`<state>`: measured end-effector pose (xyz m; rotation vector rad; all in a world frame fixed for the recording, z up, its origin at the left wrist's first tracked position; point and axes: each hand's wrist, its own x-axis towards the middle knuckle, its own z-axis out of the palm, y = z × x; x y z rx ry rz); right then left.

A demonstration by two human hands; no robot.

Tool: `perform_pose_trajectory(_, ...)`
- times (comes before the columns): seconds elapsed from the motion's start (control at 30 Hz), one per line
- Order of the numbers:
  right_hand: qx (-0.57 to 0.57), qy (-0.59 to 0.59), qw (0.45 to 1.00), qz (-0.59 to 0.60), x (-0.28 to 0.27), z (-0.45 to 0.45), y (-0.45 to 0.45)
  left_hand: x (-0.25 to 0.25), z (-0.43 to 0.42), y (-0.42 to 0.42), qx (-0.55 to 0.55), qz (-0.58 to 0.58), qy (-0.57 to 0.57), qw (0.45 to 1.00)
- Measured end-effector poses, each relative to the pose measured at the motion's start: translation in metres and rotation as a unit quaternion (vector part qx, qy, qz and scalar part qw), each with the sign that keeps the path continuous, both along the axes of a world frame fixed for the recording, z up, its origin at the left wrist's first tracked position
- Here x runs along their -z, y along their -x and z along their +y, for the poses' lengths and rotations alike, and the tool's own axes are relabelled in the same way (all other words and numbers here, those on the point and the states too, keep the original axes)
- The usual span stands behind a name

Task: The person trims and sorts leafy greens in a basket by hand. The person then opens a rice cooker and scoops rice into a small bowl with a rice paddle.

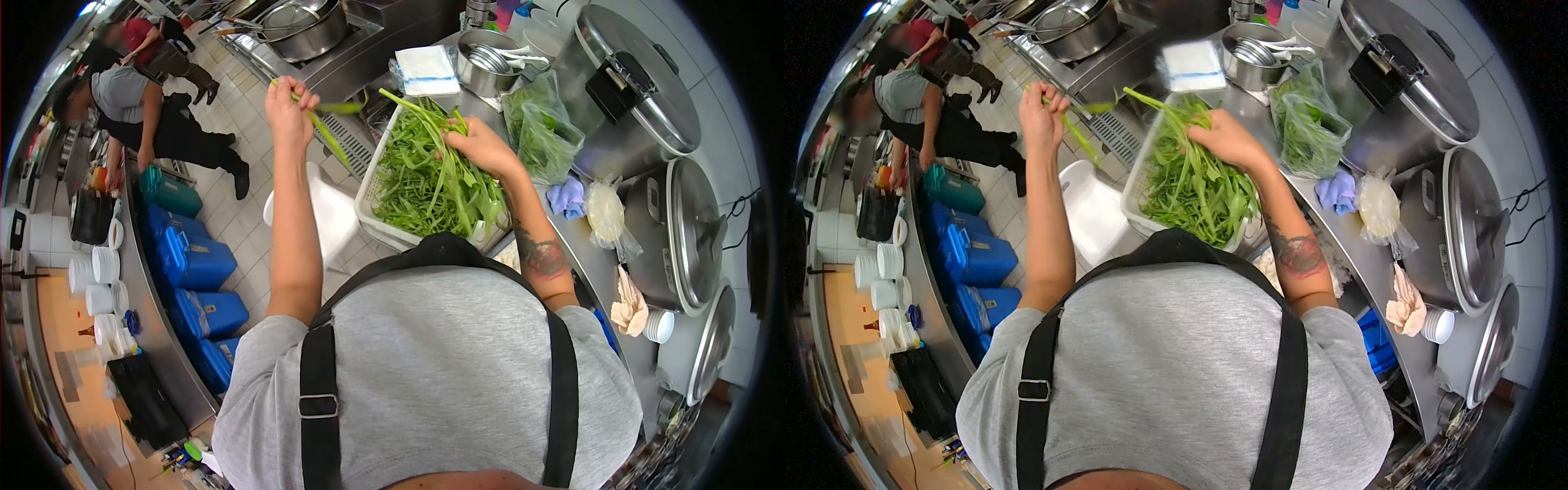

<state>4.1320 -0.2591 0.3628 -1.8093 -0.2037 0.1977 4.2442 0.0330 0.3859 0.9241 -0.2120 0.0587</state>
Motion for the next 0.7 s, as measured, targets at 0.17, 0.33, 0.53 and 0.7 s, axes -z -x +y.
perform_pose_trajectory(0.17,-0.008,-0.005,0.999,-0.047,-0.004,0.005,-0.003,0.005,-0.039,0.041,0.063,0.083,-0.271,0.957)
perform_pose_trajectory(0.33,0.022,-0.003,0.998,-0.063,0.005,0.022,-0.004,0.013,-0.08,0.068,0.123,0.046,-0.109,0.985)
perform_pose_trajectory(0.53,0.091,0.109,0.981,-0.135,0.0,0.026,0.003,0.021,-0.073,0.065,0.136,0.022,-0.212,0.968)
perform_pose_trajectory(0.7,0.108,0.183,0.969,-0.129,-0.014,0.023,0.009,0.018,-0.071,0.068,0.18,0.035,-0.191,0.964)
